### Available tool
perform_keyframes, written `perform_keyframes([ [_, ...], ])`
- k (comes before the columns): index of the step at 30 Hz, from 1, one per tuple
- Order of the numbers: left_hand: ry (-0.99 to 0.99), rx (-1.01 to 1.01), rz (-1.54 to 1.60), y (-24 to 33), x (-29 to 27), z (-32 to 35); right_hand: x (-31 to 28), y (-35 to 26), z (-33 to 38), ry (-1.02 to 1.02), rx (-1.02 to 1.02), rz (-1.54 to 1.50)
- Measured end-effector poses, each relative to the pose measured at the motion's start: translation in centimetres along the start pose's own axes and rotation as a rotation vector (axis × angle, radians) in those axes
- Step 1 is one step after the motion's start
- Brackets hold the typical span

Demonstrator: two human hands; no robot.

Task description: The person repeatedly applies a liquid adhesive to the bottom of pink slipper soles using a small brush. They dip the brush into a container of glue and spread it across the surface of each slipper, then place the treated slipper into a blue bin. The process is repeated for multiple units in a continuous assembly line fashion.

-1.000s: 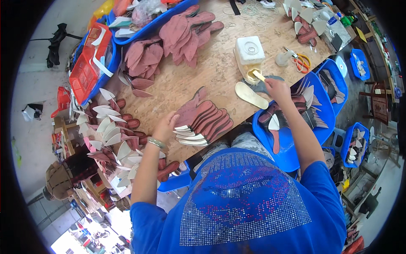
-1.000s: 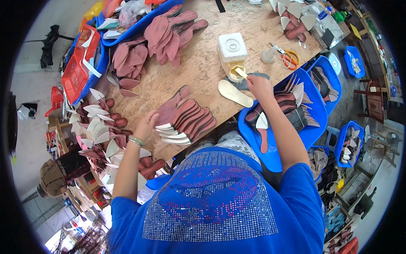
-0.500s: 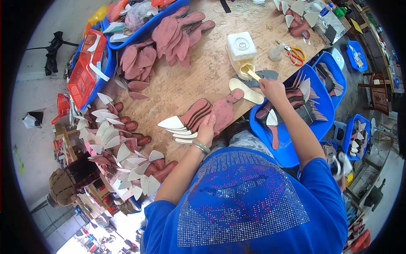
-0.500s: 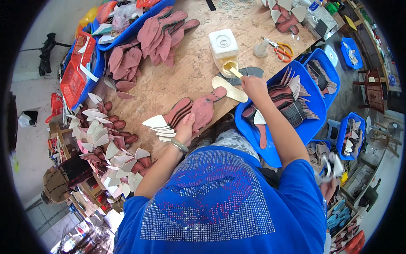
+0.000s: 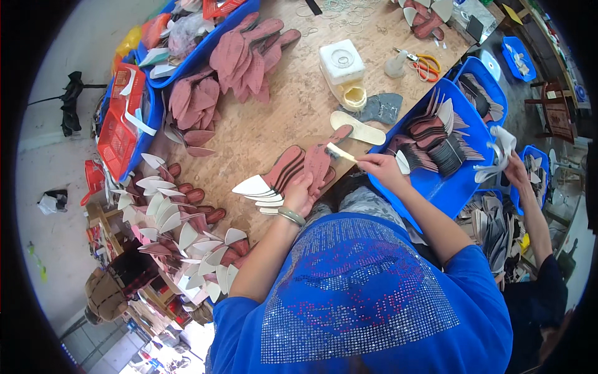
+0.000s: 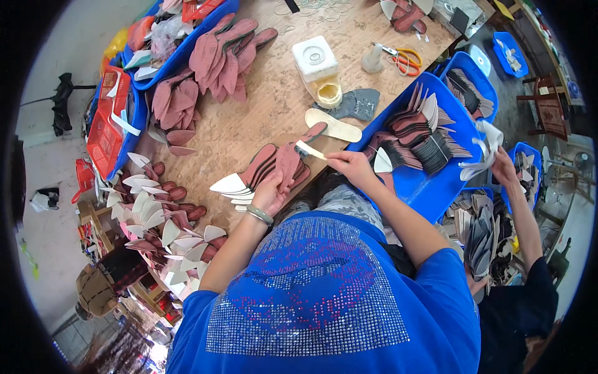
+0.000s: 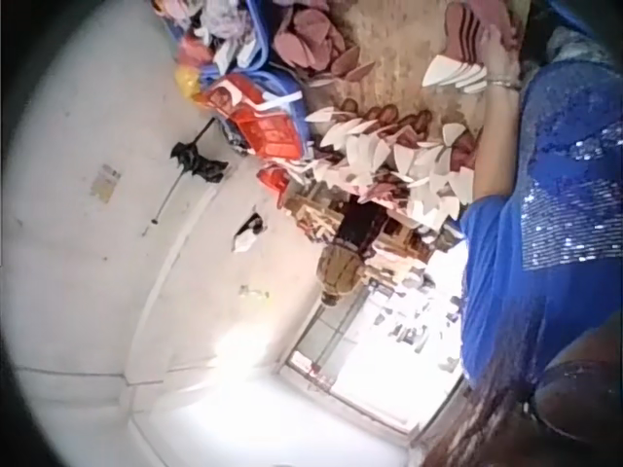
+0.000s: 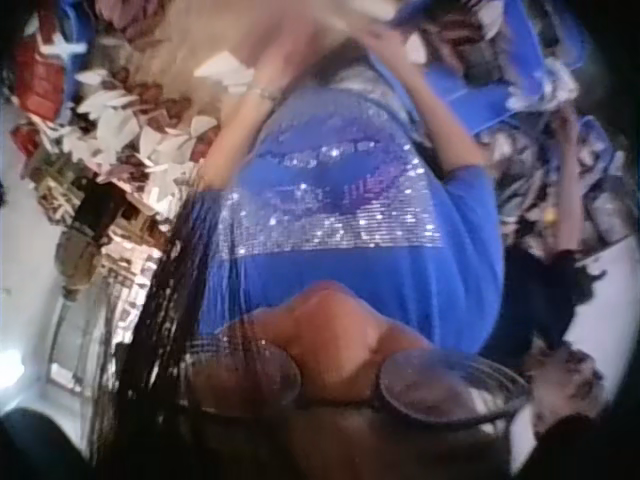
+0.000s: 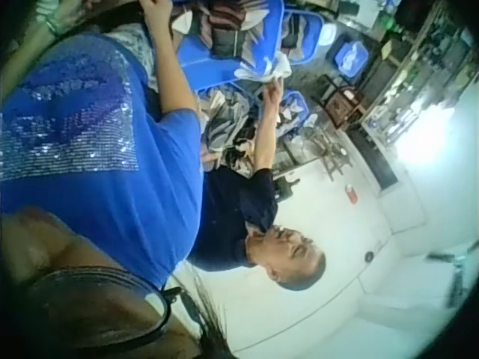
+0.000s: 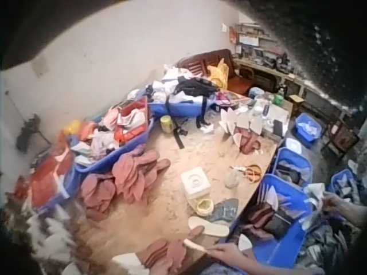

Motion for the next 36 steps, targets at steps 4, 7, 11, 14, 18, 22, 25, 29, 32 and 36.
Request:
perform_keyframes([
  [4,-0.045,-0.029,0.116,-0.6,-0.6,-1.0,-0.5,1.1,-1.9,0.111,-0.066,0.335],
  [7,0.030,-0.025,0.135,-0.4,-1.7,-1.2,-2.4,1.2,-2.0,0.227,-0.080,0.486],
  [11,0.019,0.022,-0.033,1.5,-1.4,-0.8,-4.4,1.4,-2.5,0.310,-0.037,0.552],
  [14,-0.014,0.157,-0.338,3.8,-0.9,-0.7,-5.0,3.0,-4.6,0.302,0.017,0.624],
  [18,-0.082,0.290,-0.736,6.0,-0.1,-0.9,-3.9,1.3,-6.9,0.279,-0.081,0.718],
  [22,-0.029,0.617,-1.068,8.6,1.6,0.6,-2.2,-1.1,-6.9,0.211,-0.133,0.723],
  [25,0.024,0.706,-1.220,9.2,2.5,1.5,-0.6,-3.4,-5.1,0.141,-0.162,0.650],
  [29,0.052,0.720,-1.245,8.8,2.1,1.4,0.3,-5.0,-2.8,0.106,-0.203,0.430],
  [32,0.057,0.698,-1.253,8.0,1.6,0.9,2.3,-6.3,-1.3,-0.047,-0.114,0.478],
  [36,0.092,0.866,-1.220,8.2,1.4,0.9,2.7,-7.8,-1.7,0.044,-0.296,0.447],
])
Point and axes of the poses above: each hand's wrist, its own z-axis away from the middle knuckle, its own x-axis out of the palm, y = z × x, the point moved 9 cm from there along -z, towards the middle knuckle, and after that the axes turned 3 degrees about y, right-handed, at the moved point
